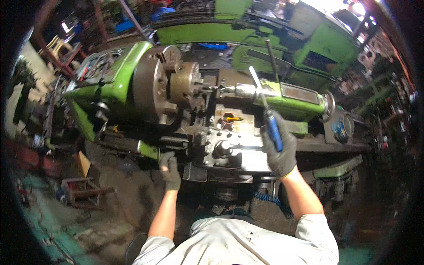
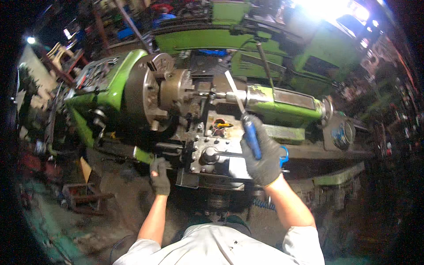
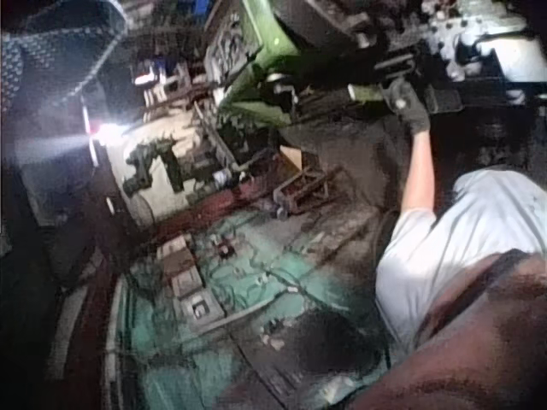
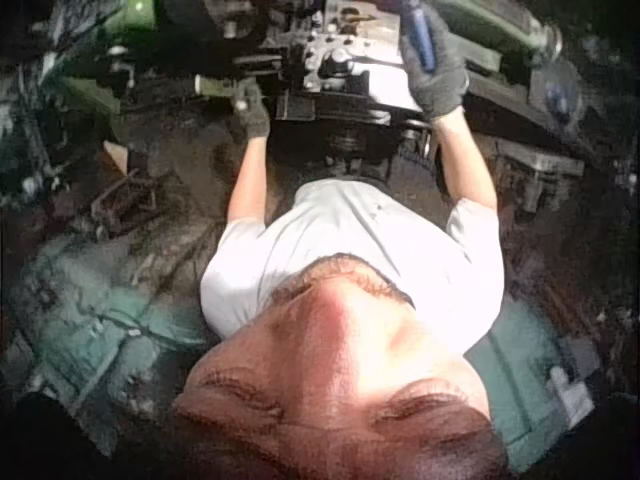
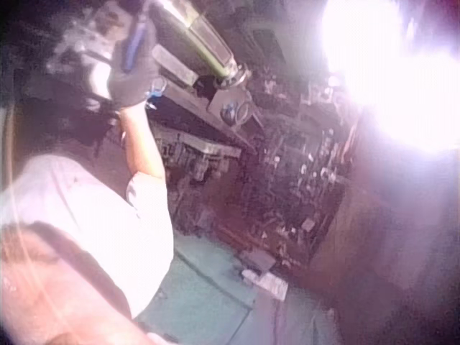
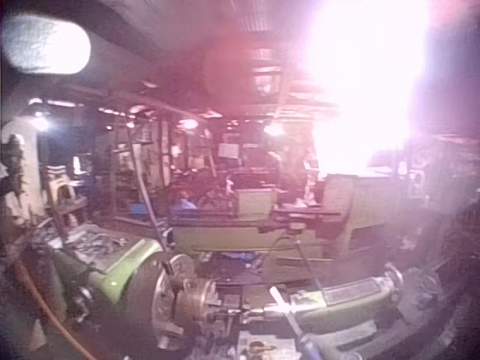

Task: The person operates a green metal lathe in a workshop, using a wrench to tighten the chuck and a caliper to measure the rotating workpiece. They adjust the tool post and machine the metal part while monitoring the process.

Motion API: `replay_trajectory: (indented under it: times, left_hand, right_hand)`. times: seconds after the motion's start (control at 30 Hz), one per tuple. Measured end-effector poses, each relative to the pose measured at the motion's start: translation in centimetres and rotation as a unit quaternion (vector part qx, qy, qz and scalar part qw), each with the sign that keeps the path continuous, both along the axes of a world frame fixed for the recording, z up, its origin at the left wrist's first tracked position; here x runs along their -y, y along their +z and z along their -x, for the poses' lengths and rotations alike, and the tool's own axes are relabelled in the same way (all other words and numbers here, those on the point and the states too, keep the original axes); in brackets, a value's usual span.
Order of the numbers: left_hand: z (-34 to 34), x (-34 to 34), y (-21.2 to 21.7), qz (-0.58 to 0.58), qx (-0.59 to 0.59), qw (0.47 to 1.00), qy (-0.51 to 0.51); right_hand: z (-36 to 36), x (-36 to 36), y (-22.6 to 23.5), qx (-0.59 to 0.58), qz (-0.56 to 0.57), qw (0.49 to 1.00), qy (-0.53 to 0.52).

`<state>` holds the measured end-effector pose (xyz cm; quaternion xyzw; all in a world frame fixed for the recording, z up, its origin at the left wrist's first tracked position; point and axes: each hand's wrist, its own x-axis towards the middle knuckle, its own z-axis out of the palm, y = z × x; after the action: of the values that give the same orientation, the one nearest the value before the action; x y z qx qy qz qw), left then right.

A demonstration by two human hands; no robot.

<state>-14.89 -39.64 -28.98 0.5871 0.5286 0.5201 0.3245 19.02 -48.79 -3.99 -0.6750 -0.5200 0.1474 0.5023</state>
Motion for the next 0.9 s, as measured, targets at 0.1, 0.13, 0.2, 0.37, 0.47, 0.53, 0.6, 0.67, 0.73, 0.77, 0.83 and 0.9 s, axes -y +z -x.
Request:
replay_trajectory:
  times: [0.1,0.13,0.2,0.37,0.47,0.53,0.6,0.67,0.73,0.77,0.83,0.9]
  left_hand:
    - [4.9,1.8,-8.1,0.078,-0.058,0.995,0.023]
    - [7.0,2.7,-11.1,0.118,-0.07,0.99,0.026]
    - [9.7,4.6,-12.9,0.178,-0.169,0.969,0.01]
    - [11.4,5.1,-12.1,0.299,-0.263,0.917,0.009]
    - [11.3,4.1,-15.9,0.222,-0.247,0.943,0.013]
    - [7.6,0.3,-13.2,0.077,-0.214,0.973,-0.024]
    - [1.8,-5.2,-7.8,0.051,-0.088,0.991,-0.091]
    - [-4.0,-10.6,-1.9,0.008,-0.181,0.961,-0.21]
    - [-9.2,-15.1,0.3,-0.11,-0.22,0.91,-0.332]
    - [-11.8,-16.5,1.1,-0.135,-0.274,0.879,-0.366]
    - [-14.5,-19.9,-1.4,-0.245,-0.355,0.82,-0.375]
    - [-17.9,-21.3,-0.3,-0.11,-0.385,0.806,-0.436]
  right_hand:
    - [2.2,0.8,-4.1,0.152,-0.013,0.988,-0.018]
    - [2.9,0.4,-4.1,0.211,0.073,0.975,-0.012]
    - [3.1,0.5,-3.3,0.318,0.165,0.934,0.004]
    - [-2.7,-1.6,0.5,-0.163,0.037,0.984,0.052]
    - [-5.1,-6.9,-1.9,0.216,0.206,0.955,0.001]
    - [-6.6,-10.3,-6.4,0.384,0.25,0.882,0.114]
    - [-5.1,-13.6,-8.4,0.422,0.341,0.819,0.187]
    - [-4.9,-15.3,-10.3,0.409,0.366,0.803,0.232]
    - [-5.5,-16.5,-12.5,0.392,0.317,0.831,0.237]
    - [-5.8,-17.1,-13.3,0.383,0.293,0.843,0.238]
    - [-4.9,-18.8,-12.7,0.407,0.285,0.836,0.231]
    - [-6.0,-19.3,-14.2,0.426,0.234,0.847,0.214]
